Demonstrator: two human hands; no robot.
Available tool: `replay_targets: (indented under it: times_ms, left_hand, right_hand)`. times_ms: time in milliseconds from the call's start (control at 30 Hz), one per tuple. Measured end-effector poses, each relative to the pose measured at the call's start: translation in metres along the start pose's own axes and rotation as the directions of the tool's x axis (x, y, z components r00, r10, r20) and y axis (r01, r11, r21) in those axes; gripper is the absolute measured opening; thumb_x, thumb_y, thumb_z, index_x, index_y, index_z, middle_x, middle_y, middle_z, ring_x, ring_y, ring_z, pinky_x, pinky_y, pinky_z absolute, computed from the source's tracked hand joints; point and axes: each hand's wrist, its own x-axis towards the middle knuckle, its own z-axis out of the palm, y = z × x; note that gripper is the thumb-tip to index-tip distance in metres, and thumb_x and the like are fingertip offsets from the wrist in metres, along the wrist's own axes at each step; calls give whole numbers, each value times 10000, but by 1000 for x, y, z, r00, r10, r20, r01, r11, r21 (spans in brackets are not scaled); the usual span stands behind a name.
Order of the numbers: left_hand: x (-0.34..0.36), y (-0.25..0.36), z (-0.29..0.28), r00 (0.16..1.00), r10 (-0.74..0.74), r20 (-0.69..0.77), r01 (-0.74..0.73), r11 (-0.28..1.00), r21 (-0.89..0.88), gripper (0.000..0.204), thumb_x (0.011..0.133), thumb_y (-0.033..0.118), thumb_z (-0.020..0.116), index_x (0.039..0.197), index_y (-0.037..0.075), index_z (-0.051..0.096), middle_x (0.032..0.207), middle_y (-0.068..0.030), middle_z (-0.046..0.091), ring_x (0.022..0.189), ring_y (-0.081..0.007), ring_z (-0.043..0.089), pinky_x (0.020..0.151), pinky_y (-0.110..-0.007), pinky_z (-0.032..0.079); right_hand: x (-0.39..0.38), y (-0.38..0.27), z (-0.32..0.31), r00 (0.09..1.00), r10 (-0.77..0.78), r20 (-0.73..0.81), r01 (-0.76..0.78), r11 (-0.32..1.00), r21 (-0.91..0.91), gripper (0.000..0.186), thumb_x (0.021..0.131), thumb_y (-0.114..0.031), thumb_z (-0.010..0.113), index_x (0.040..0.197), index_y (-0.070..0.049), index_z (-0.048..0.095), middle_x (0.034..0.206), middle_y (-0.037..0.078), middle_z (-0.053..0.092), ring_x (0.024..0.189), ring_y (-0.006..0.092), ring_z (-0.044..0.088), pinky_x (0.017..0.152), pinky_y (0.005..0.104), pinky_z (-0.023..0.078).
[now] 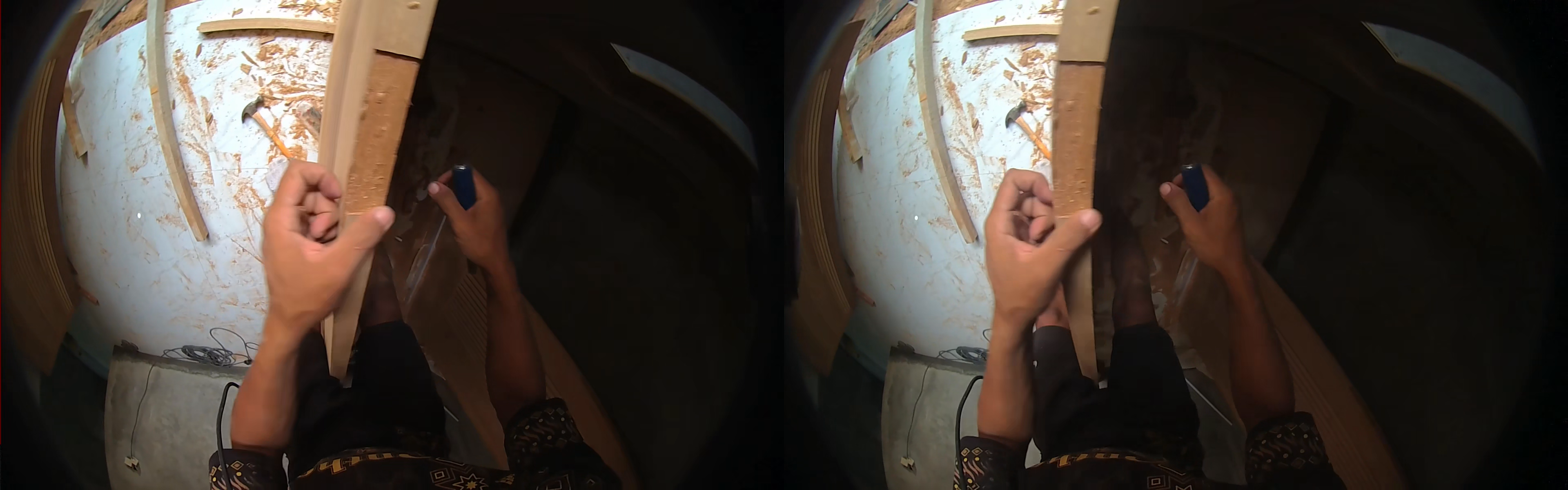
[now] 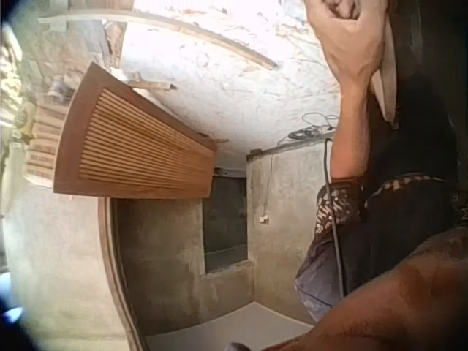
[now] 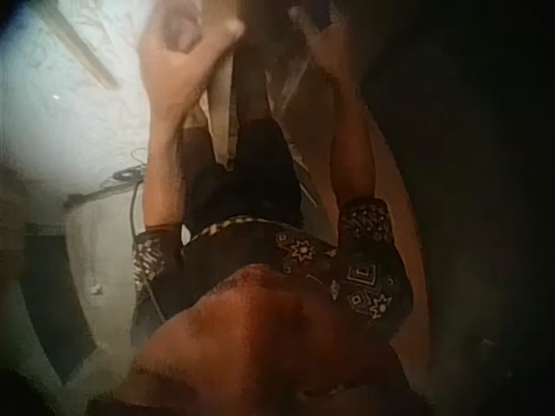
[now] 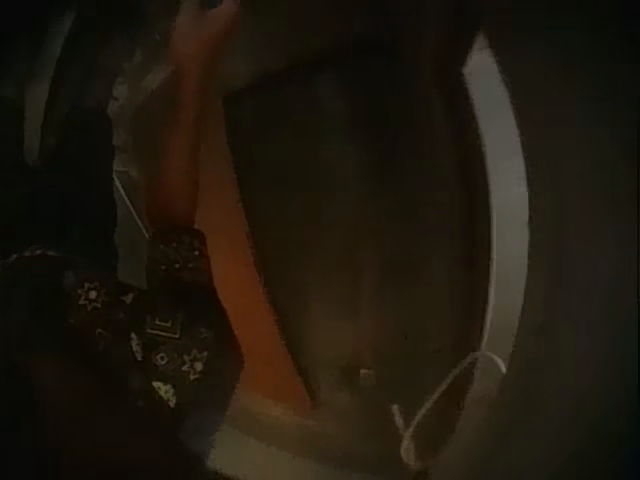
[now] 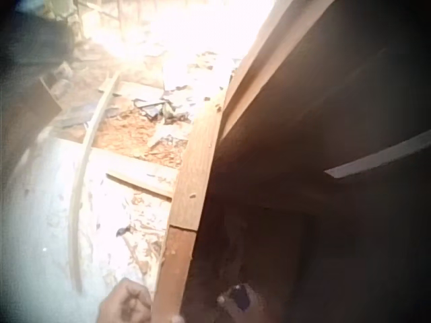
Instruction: The person chisels a rectangular notch into the edge of a wooden plank and tests the fit of a metal hinge in the cutout.
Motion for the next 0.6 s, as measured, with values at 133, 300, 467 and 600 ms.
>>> replay_targets:
  times_ms: [133,300,467,600]
  left_hand:
    - [13,15,-9,996,-19,83,19,1000,1,338,808,-1,823,925,85,517,673,121,393,615,23,340,582,-169,287]
    - [22,29,-11,989,40,145,-57,992,115,256,819,-14,795,951,63,589,674,115,346,619,9,324,585,-184,278]
    - [11,11,-23,950,209,-234,-167,968,186,341,796,41,840,1079,39,651,710,107,344,640,-8,311,598,-183,262]
    - [-37,-21,-27,970,191,-148,-109,893,438,672,702,282,979,1223,21,644,785,95,346,706,-34,333,641,-201,305]
  right_hand:
    - [57,99,24,999,34,35,-29,991,-133,303,928,-284,733,1009,4,687,848,125,705,750,263,658,740,377,525]
    - [117,228,33,989,-144,-38,131,964,-232,389,926,-317,696,1121,19,673,872,180,690,842,307,693,813,430,537]
    - [96,191,23,998,61,-36,-65,989,-133,340,970,-287,666,1104,25,648,830,170,694,811,301,706,769,436,548]
    - [39,94,-28,995,79,67,-103,836,539,199,999,-251,716,992,-94,593,732,32,588,693,149,598,625,355,460]
